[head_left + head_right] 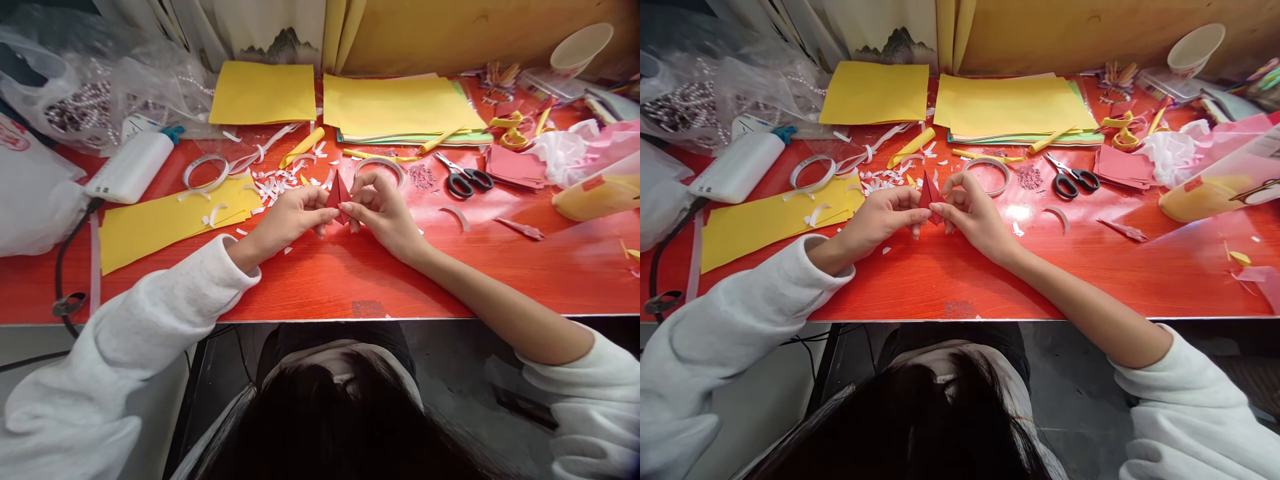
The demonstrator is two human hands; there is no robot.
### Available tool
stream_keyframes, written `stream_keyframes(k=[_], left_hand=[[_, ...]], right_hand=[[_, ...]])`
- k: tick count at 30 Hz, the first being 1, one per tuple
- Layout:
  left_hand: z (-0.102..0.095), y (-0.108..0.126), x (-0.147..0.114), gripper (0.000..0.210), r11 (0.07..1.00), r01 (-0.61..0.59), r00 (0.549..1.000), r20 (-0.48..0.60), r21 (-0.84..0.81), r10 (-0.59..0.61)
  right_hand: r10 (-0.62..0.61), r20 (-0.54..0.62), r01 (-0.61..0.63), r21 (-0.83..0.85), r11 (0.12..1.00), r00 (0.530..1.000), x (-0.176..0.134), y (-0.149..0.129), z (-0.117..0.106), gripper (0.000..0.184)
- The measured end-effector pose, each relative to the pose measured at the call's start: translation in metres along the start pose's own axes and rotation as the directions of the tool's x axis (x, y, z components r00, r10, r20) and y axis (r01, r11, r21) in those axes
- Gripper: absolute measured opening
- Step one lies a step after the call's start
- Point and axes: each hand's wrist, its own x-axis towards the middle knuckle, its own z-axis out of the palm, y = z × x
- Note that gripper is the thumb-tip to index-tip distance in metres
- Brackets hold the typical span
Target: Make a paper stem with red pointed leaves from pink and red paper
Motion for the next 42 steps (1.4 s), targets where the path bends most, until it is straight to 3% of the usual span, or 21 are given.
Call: stream_keyframes(k=[11, 18, 22, 26, 29, 37, 42], left_hand=[[0.001, 0.001, 0.0, 0.013, 1.0, 0.014, 1.0, 0.012, 0.003, -0.014], [0.001, -0.001, -0.001, 0.025, 0.999, 0.012, 1.0, 0.0, 0.033, -0.012], [0.001, -0.001, -0.002, 0.025, 0.998, 0.0, 1.0, -0.027, 0.062, 0.002], [0.001, -0.001, -0.001, 0.025, 0.999, -0.032, 0.995, -0.091, 0.036, 0.035], [0.001, -0.003, 0.0, 0.023, 0.999, -0.047, 0.991, -0.123, 0.018, 0.049], [0.002, 0.001, -0.002, 0.028, 0.99, -0.065, 0.994, -0.078, 0.129, 0.075], [0.001, -0.002, -0.002, 0.032, 0.987, -0.065, 0.99, -0.117, 0.148, 0.083]], right_hand=[[0.005, -0.016, -0.005, -0.049, 0.999, 1.0, -0.001, 0.0, 0.0, 0.023], [0.017, -0.078, -0.028, -0.142, 0.989, 0.997, -0.003, 0.0, 0.002, 0.022], [0.081, -0.079, -0.087, -0.072, 0.994, 0.994, -0.002, -0.003, 0.002, 0.023], [0.211, 0.001, -0.21, 0.104, 0.972, 0.977, 0.0, -0.007, 0.001, 0.03], [0.288, 0.127, -0.301, 0.096, 0.949, 0.949, 0.001, -0.009, 0.001, 0.031], [0.274, 0.178, -0.288, 0.061, 0.956, 0.945, -0.001, -0.012, 0.0, 0.031], [0.269, 0.197, -0.283, 0.051, 0.958, 0.943, -0.001, -0.012, 0.0, 0.03]])
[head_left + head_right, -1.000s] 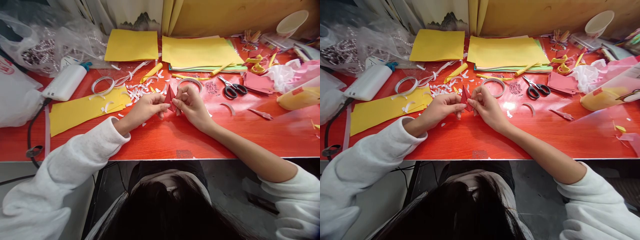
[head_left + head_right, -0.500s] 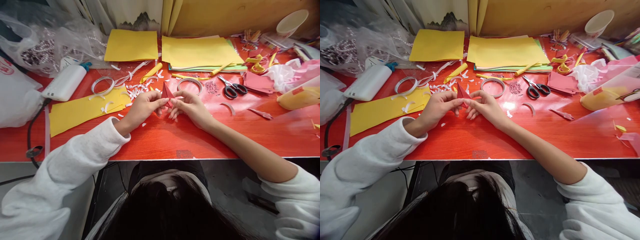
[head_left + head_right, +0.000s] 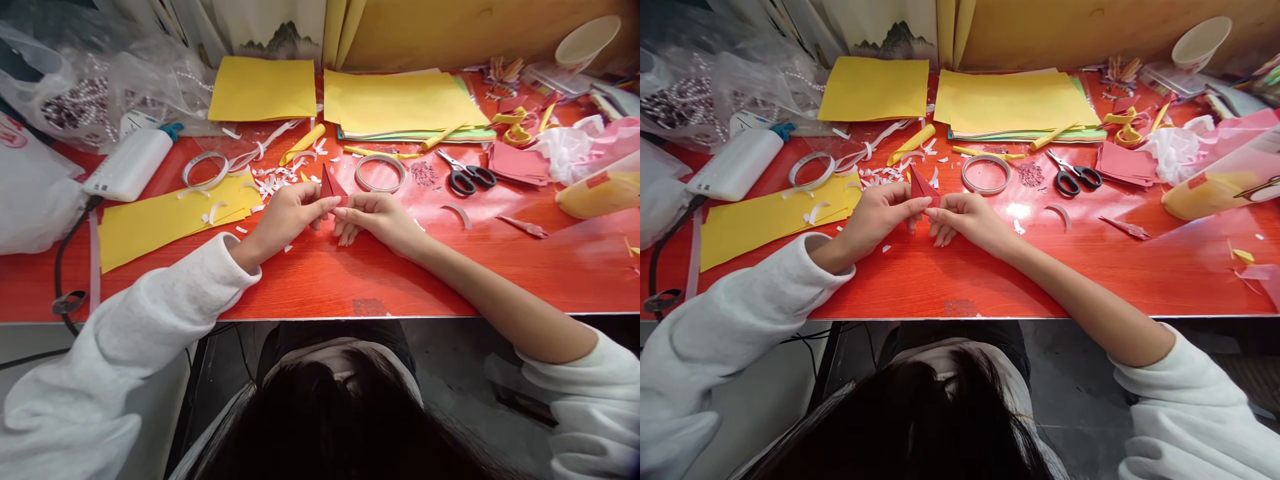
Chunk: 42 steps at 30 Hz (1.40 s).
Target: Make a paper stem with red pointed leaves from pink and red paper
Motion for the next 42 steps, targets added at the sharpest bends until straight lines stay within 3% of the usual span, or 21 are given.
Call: stream_keyframes(k=[9, 15, 24, 29, 36, 42], left_hand=[[0.002, 0.0024, 0.0001, 0.029, 0.995, 0.037, 0.999, 0.042, -0.088, -0.033], [0.0013, 0.0012, -0.0008, 0.026, 0.998, 0.015, 1.0, 0.014, -0.056, -0.015], [0.0042, 0.0008, 0.0002, 0.025, 0.985, 0.052, 0.998, 0.027, -0.163, -0.049], [0.0039, 0.0027, 0.0001, 0.027, 0.991, 0.046, 0.999, 0.015, -0.126, -0.044], [0.0037, 0.003, -0.0003, 0.027, 0.991, 0.061, 0.998, 0.01, -0.12, -0.06], [0.0025, 0.0017, 0.0003, 0.028, 0.991, 0.062, 0.998, 0.032, -0.115, -0.059]], right_hand=[[0.027, 0.018, -0.027, -0.017, 0.999, 0.999, -0.0009, -0.0012, -0.0002, 0.027], [0.032, 0.024, -0.031, -0.039, 0.999, 0.999, -0.0015, -0.0019, -0.0002, 0.028], [0.032, 0.031, -0.033, 0.045, 0.998, 0.999, -0.0013, 0.0004, -0.0025, 0.03], [0.04, 0.048, -0.04, 0.002, 0.999, 0.998, -0.0015, -0.0006, -0.0006, 0.03], [-0.069, -0.001, 0.069, 0.026, 0.997, 0.998, -0.0048, -0.0004, 0.0047, 0.026], [-0.008, 0.034, 0.004, 0.123, 0.992, 0.999, -0.005, 0.0014, 0.0024, 0.027]])
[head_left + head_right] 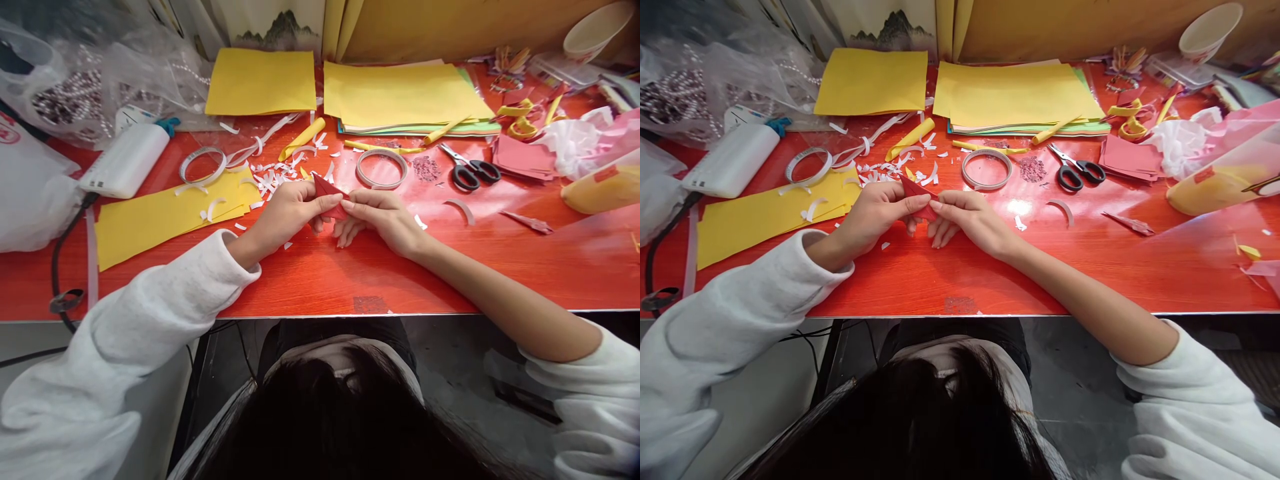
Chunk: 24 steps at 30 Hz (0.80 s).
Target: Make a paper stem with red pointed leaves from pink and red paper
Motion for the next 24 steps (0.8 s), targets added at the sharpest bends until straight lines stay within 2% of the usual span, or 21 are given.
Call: stream_keyframes(k=[3, 11, 18, 21, 24], left_hand=[[-0.0013, -0.0013, 0.0004, 0.028, 1.0, -0.005, 1.0, -0.003, 0.015, 0.005], [0.0008, 0.0014, -0.0007, 0.03, 1.0, 0.0, 1.0, 0.016, 0.016, -0.001], [0.0001, 0.0014, -0.0006, 0.026, 0.999, 0.033, 0.999, 0.017, -0.02, -0.032], [0.0005, 0.0018, -0.0008, 0.027, 0.999, 0.053, 0.998, 0.019, -0.013, -0.053], [0.0009, 0.0015, -0.0008, 0.029, 0.998, 0.065, 0.998, 0.024, 0.001, -0.065]], right_hand=[[0.013, -0.004, -0.013, 0.007, 1.0, 1.0, 0.0004, 0.0003, -0.0002, 0.029], [-0.031, -0.148, 0.003, -0.183, 0.983, 0.988, -0.0002, 0.0015, 0.0055, 0.039], [-0.082, -0.151, 0.064, -0.118, 0.991, 0.985, 0.0031, 0.0005, 0.003, 0.03], [-0.126, -0.139, 0.095, -0.211, 0.973, 0.982, 0.0009, 0.0006, 0.0027, 0.029], [-0.175, -0.174, 0.112, -0.322, 0.94, 0.969, -0.002, 0.0008, 0.0041, 0.03]])
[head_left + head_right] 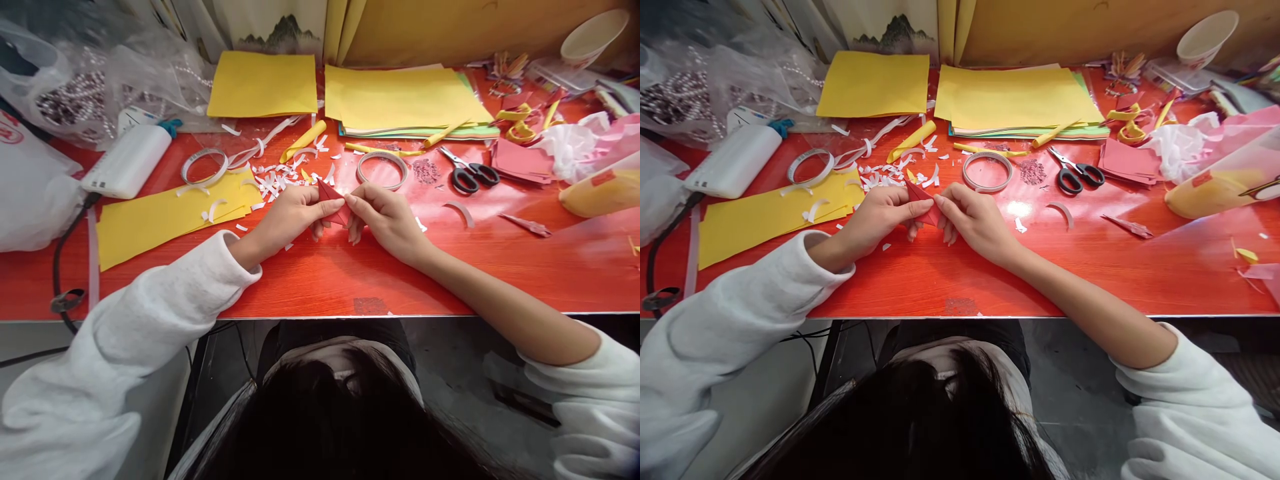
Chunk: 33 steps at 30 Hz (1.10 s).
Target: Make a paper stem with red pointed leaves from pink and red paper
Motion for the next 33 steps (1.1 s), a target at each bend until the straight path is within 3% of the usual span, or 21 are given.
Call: stream_keyframes(k=[5, 9, 13, 20, 28, 33], left_hand=[[0.0, -0.001, 0.001, 0.027, 1.0, 0.008, 1.0, 0.01, -0.018, -0.008], [0.0, 0.0, 0.001, 0.028, 0.998, 0.056, 0.998, 0.005, -0.03, -0.056], [0.0, -0.001, 0.002, 0.033, 0.995, 0.09, 0.996, -0.01, -0.035, -0.09], [-0.003, -0.007, 0.004, 0.027, 0.997, -0.01, 0.992, -0.125, 0.08, 0.02], [-0.001, -0.002, 0.002, 0.026, 0.999, 0.035, 0.999, -0.038, -0.012, -0.036], [-0.001, 0.0, 0.001, 0.028, 0.998, 0.052, 0.998, -0.031, 0.031, -0.051]], right_hand=[[0.019, -0.069, -0.023, -0.05, 0.998, 0.997, 0.001, -0.001, 0.002, 0.034], [0.066, 0.031, -0.068, 0.075, 0.995, 0.997, 0.005, 0.0, 0.001, 0.036], [0.078, 0.132, -0.089, 0.083, 0.993, 0.988, 0.006, 0.001, -0.002, 0.03], [0.132, 0.18, -0.155, 0.118, 0.981, 0.975, 0.007, -0.001, -0.003, 0.024], [0.184, 0.176, -0.208, 0.131, 0.969, 0.967, 0.008, 0.001, -0.004, 0.023], [0.216, 0.196, -0.247, 0.154, 0.957, 0.957, 0.01, -0.001, -0.004, 0.023]])
